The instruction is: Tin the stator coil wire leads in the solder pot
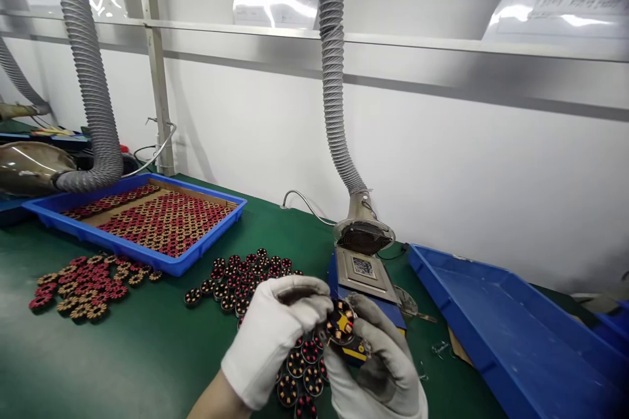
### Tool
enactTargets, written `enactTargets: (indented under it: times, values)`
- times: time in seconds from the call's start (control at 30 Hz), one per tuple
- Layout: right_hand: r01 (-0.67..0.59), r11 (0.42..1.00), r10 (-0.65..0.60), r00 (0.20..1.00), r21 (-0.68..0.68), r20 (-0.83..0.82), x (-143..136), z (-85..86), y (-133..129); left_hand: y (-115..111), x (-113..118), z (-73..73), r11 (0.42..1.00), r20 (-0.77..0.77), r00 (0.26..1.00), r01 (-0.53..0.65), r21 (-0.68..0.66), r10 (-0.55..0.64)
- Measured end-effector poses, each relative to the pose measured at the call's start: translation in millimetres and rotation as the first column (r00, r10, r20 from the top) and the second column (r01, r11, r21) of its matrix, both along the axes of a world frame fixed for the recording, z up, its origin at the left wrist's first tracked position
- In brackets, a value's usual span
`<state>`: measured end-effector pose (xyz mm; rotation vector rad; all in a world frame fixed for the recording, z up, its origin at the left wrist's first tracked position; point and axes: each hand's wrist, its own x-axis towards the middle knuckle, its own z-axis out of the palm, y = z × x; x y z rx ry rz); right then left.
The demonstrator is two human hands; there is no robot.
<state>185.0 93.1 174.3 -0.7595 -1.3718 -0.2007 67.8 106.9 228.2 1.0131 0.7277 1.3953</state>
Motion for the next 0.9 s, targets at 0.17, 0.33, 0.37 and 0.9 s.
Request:
enactTargets:
  times: [0.17, 0.33, 0.37, 0.9]
  values:
    - [-0.073, 0.997, 0.074, 0.996, -0.023, 0.047, 2.1, -5.1, -0.2, -0.1, 3.0, -7.9, 0.972, 0.192, 0.964, -0.206, 0.11, 0.182]
    - [-0.081, 0.997, 0.081, 0.994, 0.001, 0.069, 1.4, -3.9, 0.8, -1.7, -2.6, -2.3, 0.996, 0.091, 0.996, -0.003, 0.087, -0.005]
    - [-0.08, 0.997, 0.08, 0.994, 0.003, 0.068, 0.5, -3.9, 0.6, -1.9, -2.0, -2.0, 0.998, 0.089, 0.996, 0.016, 0.067, -0.022]
    - [-0.118, 0.992, 0.119, 0.992, -0.04, 0.035, -6.9, -5.7, -0.3, 1.5, 3.3, -4.2, 0.999, 0.149, 0.988, -0.037, 0.037, 0.031]
